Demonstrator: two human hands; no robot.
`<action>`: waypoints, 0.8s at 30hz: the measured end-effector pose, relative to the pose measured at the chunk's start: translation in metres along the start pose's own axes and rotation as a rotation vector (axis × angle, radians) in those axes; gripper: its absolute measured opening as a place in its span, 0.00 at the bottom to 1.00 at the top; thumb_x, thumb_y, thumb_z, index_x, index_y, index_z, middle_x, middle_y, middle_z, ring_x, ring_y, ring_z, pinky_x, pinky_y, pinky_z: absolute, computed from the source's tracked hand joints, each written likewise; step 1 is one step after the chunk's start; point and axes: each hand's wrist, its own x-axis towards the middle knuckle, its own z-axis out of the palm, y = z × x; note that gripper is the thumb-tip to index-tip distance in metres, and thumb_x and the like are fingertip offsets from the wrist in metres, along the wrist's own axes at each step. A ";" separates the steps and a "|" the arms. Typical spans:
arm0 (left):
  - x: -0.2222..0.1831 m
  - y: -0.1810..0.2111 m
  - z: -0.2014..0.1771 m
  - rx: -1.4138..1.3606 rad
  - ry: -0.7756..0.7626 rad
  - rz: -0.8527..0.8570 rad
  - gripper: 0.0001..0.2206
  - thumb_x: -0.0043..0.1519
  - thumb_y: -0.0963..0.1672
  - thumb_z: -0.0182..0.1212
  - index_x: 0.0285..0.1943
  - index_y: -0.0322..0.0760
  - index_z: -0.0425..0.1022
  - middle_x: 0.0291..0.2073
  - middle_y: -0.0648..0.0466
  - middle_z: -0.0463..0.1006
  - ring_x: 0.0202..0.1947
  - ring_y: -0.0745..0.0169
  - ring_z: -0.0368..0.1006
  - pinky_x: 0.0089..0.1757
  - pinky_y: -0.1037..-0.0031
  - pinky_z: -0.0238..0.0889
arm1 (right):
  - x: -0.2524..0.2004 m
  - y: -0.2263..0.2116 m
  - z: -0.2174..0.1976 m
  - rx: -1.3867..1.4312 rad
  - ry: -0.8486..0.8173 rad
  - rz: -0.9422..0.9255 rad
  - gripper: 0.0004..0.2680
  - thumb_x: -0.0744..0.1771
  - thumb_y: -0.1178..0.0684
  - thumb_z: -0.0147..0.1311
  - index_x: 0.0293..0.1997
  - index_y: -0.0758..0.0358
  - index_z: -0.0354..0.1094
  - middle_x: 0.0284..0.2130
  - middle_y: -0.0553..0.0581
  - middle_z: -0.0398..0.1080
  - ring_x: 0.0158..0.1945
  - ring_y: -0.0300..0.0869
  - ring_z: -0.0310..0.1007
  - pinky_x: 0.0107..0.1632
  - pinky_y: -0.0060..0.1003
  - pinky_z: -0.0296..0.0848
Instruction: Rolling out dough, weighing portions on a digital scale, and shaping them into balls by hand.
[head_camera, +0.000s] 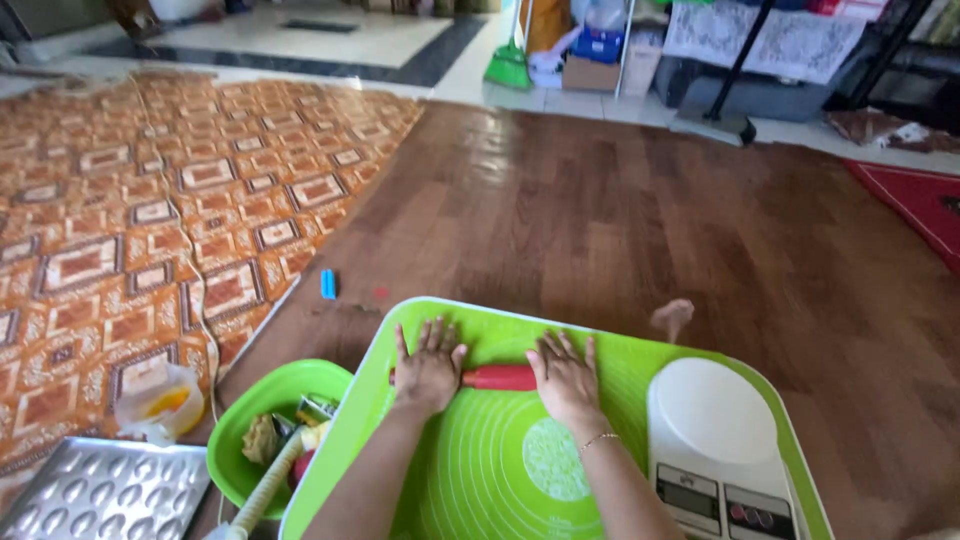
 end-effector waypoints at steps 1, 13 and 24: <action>0.002 -0.002 -0.006 0.048 0.033 -0.001 0.29 0.72 0.54 0.14 0.80 0.50 0.48 0.79 0.55 0.47 0.79 0.63 0.38 0.69 0.46 0.12 | 0.002 -0.002 -0.004 0.017 0.021 0.000 0.29 0.70 0.31 0.07 0.70 0.47 0.57 0.72 0.47 0.54 0.77 0.41 0.43 0.75 0.56 0.21; -0.042 0.002 0.008 0.103 0.044 -0.003 0.29 0.72 0.55 0.16 0.81 0.45 0.43 0.79 0.57 0.45 0.79 0.60 0.34 0.70 0.48 0.15 | -0.052 -0.003 -0.013 0.117 -0.050 -0.073 0.32 0.70 0.28 0.06 0.73 0.52 0.52 0.75 0.49 0.47 0.79 0.43 0.32 0.71 0.60 0.08; -0.076 -0.002 0.021 0.061 0.050 0.039 0.29 0.72 0.55 0.17 0.81 0.47 0.42 0.79 0.58 0.45 0.79 0.58 0.33 0.70 0.48 0.14 | -0.090 0.002 -0.005 0.162 -0.036 -0.105 0.33 0.68 0.28 0.04 0.71 0.54 0.55 0.71 0.52 0.55 0.78 0.42 0.40 0.72 0.53 0.08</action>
